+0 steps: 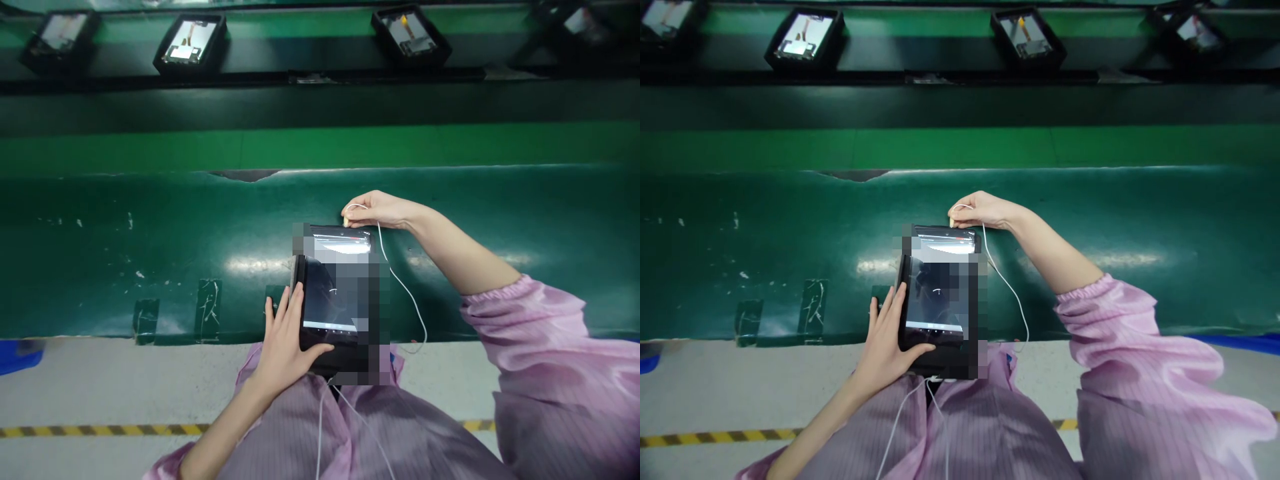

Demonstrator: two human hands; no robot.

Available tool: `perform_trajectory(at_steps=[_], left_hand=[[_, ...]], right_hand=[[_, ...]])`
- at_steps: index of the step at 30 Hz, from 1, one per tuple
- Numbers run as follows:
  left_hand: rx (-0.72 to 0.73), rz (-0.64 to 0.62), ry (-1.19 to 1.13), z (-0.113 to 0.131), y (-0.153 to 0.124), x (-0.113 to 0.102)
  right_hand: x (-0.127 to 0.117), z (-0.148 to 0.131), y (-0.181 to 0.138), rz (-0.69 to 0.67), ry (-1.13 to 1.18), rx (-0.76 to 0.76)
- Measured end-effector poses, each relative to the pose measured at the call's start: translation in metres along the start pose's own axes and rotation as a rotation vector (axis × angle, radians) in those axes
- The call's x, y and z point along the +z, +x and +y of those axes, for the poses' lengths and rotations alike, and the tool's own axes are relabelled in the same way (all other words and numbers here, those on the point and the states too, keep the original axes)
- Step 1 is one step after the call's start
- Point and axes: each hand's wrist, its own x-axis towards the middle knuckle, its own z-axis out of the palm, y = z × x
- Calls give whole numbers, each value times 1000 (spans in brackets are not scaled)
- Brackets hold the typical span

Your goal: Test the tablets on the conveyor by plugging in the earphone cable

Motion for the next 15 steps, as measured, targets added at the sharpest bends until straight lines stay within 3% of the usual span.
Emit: perform_trajectory(at_steps=[7,11,15], left_hand=[[19,19,-4,0,3,0],[13,78,12,-3,8,4],[53,160,32,-5,13,8]], right_hand=[[6,1,2,37,-130,-83],[20,3,-5,272,-244,-180],[56,15,-72,589,-305,-404]])
